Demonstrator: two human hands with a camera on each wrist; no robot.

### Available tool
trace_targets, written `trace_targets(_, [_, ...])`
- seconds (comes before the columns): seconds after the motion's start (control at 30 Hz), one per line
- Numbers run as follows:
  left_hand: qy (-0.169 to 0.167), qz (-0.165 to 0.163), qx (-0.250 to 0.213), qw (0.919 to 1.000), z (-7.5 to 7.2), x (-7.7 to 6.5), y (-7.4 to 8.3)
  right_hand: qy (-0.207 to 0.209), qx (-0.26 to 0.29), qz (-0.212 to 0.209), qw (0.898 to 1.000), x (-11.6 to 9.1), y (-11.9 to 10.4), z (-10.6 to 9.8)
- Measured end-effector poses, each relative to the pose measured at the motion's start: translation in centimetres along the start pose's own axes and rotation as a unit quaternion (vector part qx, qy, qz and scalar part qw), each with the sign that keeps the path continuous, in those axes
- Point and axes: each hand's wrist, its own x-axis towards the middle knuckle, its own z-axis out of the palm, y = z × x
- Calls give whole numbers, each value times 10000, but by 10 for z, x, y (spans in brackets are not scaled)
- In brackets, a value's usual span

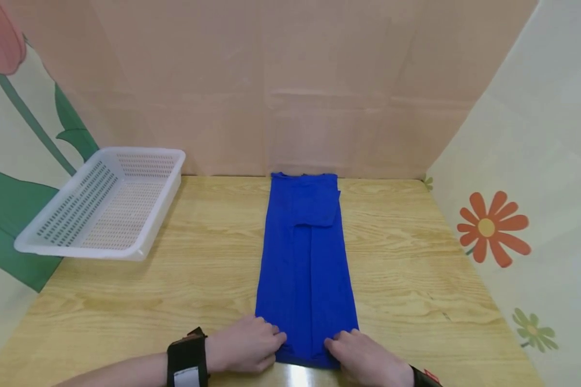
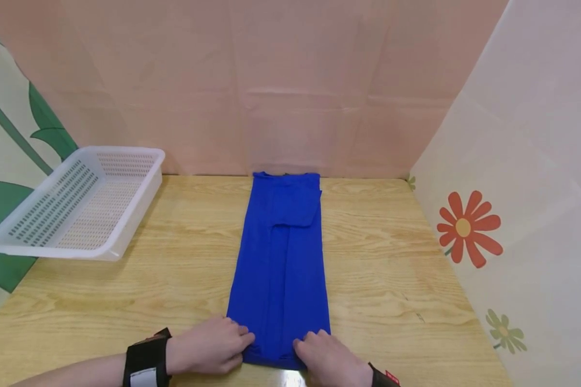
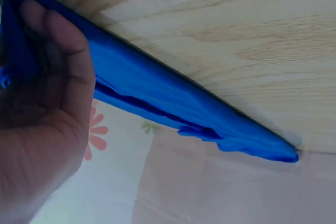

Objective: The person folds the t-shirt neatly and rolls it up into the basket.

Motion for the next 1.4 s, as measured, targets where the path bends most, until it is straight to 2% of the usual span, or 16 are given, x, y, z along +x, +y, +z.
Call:
trace_targets(0.1, [170,110,633,9978,6,2,3,320,-284,-321,9986,1,3,3])
trace_targets(0.17, [278,87,725,9969,8,2,4,467,-470,-405,9970,2,5,6])
trace_targets(0.3, [185,-42,280,9994,8,3,2,676,-747,-344,9943,6,4,11])
trace_targets(0.43, [89,-192,-124,9997,10,6,-2,701,-479,-62,9964,9,4,14])
trace_targets(0.57, [85,-226,-649,9976,13,8,-6,1094,-76,-187,9938,8,8,19])
trace_targets(0.67, [110,-208,-1256,9918,12,8,-9,1262,203,-518,9904,7,16,24])
trace_targets(0.83, [259,-168,-1967,9800,13,7,-13,916,769,-672,9905,8,30,31])
trace_targets(0.93, [234,-163,-1916,9811,14,6,-13,714,1059,-442,9908,6,31,30])
trace_targets(1.03, [29,-142,-1705,9853,14,6,-15,338,1371,8,9900,2,27,24])
trace_targets(1.1, [-113,-81,-1620,9867,13,6,-17,93,1457,156,9892,1,26,20])
trace_targets(1.2, [-220,50,-1748,9843,13,5,-19,126,1409,-147,9898,0,27,17])
trace_targets(1.33, [-88,127,-1934,9810,13,5,-20,830,1228,-1072,9831,3,33,19])
trace_targets(1.4, [26,101,-1976,9802,13,5,-20,1097,1227,-1292,9779,4,34,19])
